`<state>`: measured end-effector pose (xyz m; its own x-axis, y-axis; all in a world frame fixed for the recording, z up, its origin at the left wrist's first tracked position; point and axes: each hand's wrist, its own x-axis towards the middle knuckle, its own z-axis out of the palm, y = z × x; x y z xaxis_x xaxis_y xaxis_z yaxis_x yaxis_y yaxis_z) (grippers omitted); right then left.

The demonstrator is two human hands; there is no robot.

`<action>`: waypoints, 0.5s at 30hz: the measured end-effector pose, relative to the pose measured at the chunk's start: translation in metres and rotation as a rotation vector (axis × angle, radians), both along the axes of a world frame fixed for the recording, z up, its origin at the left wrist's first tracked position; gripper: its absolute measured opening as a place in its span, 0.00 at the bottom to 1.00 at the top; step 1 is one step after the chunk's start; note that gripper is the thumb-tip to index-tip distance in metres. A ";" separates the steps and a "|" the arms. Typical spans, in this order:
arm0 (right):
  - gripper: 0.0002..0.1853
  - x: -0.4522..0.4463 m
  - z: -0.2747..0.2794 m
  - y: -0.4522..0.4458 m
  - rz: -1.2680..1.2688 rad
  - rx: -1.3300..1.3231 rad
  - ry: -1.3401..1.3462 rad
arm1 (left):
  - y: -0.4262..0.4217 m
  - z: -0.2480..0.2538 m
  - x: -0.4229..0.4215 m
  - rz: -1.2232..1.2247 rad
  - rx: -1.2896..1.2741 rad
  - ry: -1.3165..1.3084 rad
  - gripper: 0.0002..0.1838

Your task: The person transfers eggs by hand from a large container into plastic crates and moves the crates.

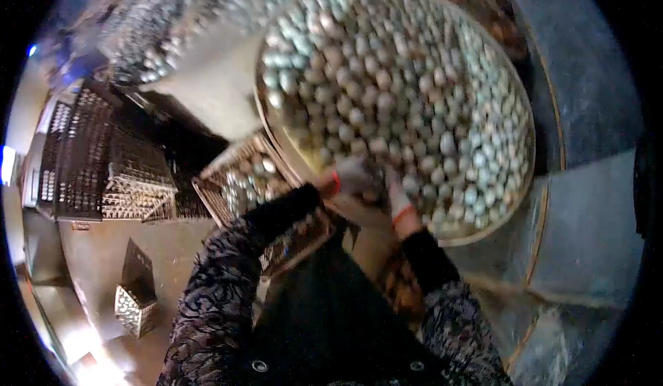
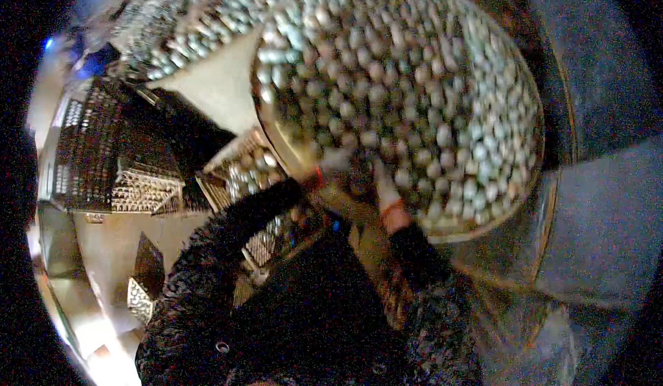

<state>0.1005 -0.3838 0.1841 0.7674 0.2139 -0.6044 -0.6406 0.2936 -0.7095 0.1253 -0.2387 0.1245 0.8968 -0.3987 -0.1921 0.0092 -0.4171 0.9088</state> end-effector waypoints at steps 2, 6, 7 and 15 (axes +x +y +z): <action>0.23 0.001 0.004 0.003 0.044 0.010 0.010 | 0.001 0.022 -0.008 0.047 -0.005 0.026 0.43; 0.20 0.003 0.021 0.009 0.013 -0.100 0.117 | -0.014 -0.034 0.000 0.127 -0.218 0.076 0.40; 0.20 -0.004 0.028 0.008 0.037 -0.052 0.081 | -0.013 -0.043 0.000 0.145 -0.269 0.077 0.38; 0.35 0.010 -0.033 -0.020 -0.067 -0.145 -0.073 | -0.002 0.054 -0.024 0.011 0.042 -0.135 0.53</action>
